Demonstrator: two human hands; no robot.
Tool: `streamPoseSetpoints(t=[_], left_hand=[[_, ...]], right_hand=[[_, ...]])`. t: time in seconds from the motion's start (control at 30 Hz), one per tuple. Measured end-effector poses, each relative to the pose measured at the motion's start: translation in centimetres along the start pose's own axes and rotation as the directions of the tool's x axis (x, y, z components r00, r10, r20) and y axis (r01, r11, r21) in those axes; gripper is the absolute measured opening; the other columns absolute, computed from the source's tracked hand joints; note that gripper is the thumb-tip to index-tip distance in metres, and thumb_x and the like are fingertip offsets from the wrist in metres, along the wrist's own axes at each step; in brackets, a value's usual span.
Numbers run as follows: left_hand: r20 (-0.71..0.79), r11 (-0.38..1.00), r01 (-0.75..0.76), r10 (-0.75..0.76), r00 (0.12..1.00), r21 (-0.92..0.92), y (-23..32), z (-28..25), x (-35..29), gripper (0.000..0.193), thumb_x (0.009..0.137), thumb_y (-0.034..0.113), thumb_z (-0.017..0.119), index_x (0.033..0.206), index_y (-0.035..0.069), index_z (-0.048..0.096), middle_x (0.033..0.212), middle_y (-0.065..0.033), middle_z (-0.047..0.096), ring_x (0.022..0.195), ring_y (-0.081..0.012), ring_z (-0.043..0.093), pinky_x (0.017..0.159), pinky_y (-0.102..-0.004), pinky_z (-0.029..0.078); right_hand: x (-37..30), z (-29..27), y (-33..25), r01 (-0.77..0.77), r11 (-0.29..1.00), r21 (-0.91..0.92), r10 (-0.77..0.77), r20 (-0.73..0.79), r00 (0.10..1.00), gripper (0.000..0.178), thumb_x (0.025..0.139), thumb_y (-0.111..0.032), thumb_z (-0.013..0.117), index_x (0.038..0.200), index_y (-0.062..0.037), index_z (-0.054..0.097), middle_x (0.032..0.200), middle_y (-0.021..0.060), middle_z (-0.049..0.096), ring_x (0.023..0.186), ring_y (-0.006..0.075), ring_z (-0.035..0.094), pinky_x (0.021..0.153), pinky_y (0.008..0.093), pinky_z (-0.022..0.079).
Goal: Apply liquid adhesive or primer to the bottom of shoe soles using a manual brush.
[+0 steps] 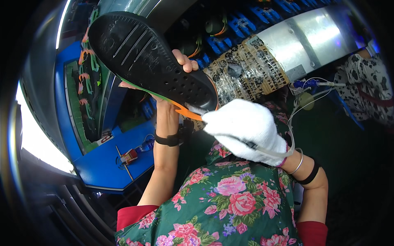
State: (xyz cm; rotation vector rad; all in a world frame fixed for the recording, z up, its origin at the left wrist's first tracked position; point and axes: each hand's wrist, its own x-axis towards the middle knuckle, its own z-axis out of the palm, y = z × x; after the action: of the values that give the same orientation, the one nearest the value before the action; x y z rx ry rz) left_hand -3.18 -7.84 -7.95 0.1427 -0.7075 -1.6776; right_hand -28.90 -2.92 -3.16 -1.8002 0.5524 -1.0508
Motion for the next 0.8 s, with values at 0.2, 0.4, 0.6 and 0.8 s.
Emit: streamPoseSetpoints(t=[0.2, 0.4, 0.6, 0.8], left_hand=[[-0.116, 0.998, 0.06, -0.056, 0.992, 0.032, -0.3, 0.3, 0.2, 0.133, 0.055, 0.109, 0.044, 0.128, -0.001, 0.062, 0.104, -0.0191, 0.065, 0.095, -0.0305, 0.065, 0.093, -0.0451, 0.051], [-0.197, 1.0, 0.016, -0.019, 0.98, -0.018, -1.2, 0.0, 0.0, 0.141, 0.053, 0.111, 0.035, 0.132, -0.002, 0.06, 0.108, -0.0257, 0.07, 0.092, -0.0408, 0.07, 0.085, -0.0526, 0.058], [-0.195, 0.999, 0.034, -0.039, 0.98, -0.025, -2.0, -1.0, 0.5, 0.141, 0.054, 0.112, 0.033, 0.132, -0.002, 0.06, 0.106, -0.0253, 0.07, 0.091, -0.0402, 0.07, 0.084, -0.0525, 0.058], [-0.142, 0.997, 0.06, -0.052, 0.989, 0.049, -2.1, 0.0, 0.6, 0.132, 0.06, 0.108, 0.041, 0.129, -0.002, 0.062, 0.107, -0.0196, 0.065, 0.101, -0.0317, 0.066, 0.097, -0.0475, 0.053]], right_hand=[[0.3, 1.2, -0.8, 0.124, 0.992, -0.024, -0.125, -0.04, 0.991, 0.029, 0.08, -0.001, 0.081, 0.108, -0.0102, 0.081, 0.108, 0.0098, 0.079, 0.093, 0.0268, 0.076, 0.08, 0.036, 0.061], [1.3, -0.4, -1.3, 0.0, 0.999, 0.05, 0.004, -0.09, 0.996, 0.024, 0.075, 0.003, 0.083, 0.097, -0.0075, 0.08, 0.104, 0.0123, 0.08, 0.091, 0.028, 0.077, 0.081, 0.0371, 0.06], [-0.4, -0.2, -0.4, 0.014, 0.999, -0.052, -0.017, -0.062, 0.998, 0.031, 0.076, -0.001, 0.083, 0.106, -0.0098, 0.08, 0.106, 0.0096, 0.079, 0.089, 0.026, 0.075, 0.078, 0.0358, 0.06], [0.4, -1.3, -1.1, -0.054, 0.995, 0.083, 0.062, -0.095, 0.994, 0.022, 0.077, 0.004, 0.08, 0.096, -0.0064, 0.079, 0.105, 0.0132, 0.079, 0.093, 0.0292, 0.075, 0.082, 0.0371, 0.059]])
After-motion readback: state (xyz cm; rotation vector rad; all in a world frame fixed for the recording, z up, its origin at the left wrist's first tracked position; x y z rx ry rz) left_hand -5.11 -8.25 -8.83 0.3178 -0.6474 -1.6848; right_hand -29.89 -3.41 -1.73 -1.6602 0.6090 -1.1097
